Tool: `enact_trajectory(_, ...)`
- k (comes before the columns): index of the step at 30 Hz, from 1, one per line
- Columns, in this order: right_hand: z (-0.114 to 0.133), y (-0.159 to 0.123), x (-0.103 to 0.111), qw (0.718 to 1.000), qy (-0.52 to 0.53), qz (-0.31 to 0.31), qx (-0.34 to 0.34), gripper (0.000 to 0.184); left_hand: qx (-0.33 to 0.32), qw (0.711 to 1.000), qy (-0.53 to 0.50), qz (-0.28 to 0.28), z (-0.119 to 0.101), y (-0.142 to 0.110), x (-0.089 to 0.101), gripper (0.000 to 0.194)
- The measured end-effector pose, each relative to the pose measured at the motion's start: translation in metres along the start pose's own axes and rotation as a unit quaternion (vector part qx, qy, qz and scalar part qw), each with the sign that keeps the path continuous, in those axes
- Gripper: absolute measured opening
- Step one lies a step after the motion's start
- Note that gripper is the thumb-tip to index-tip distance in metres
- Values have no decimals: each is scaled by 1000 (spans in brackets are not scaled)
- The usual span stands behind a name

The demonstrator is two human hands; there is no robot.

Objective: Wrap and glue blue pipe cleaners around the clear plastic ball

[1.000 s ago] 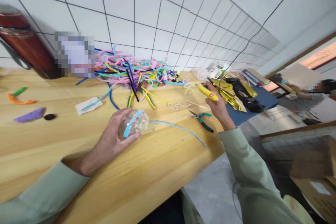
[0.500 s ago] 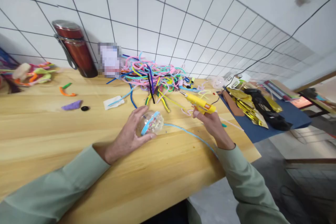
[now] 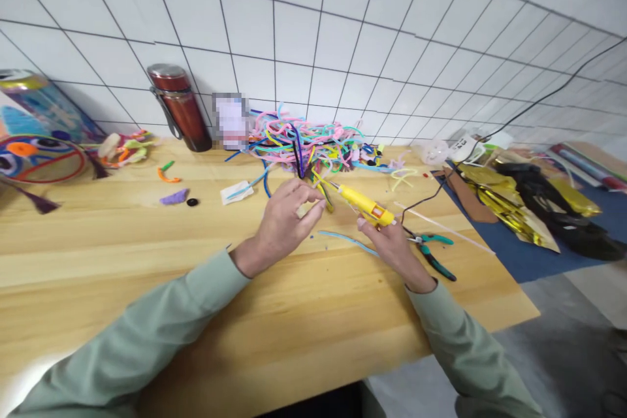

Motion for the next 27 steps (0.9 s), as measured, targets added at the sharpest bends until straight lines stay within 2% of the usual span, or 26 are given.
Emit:
enact_trajectory(5,13,-6,-3,993,-95,19,72,25,-5,998,51,22,-1,-3,-7,6)
enact_trajectory(12,22,-11,-6,980,-134,34,144,28,-27,993,108,42,-4,-6,-9,6)
enact_trajectory(20,24,-13,-8,972,-152,30,178,35,-28,990,129,53,-4,-7,-11,3)
enact_trajectory(24,24,-13,-9,972,-155,37,171,33,-8,988,127,91,1,-8,-16,10)
enact_trajectory(27,22,-12,-7,976,-152,33,153,29,-1,992,91,82,1,-6,-14,13)
Point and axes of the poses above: each hand's wrist, its own y-axis towards the middle knuckle, its own x-axis out of the back of the hand, z = x × y, the point moved 6 cm from there along y, towards the middle knuckle
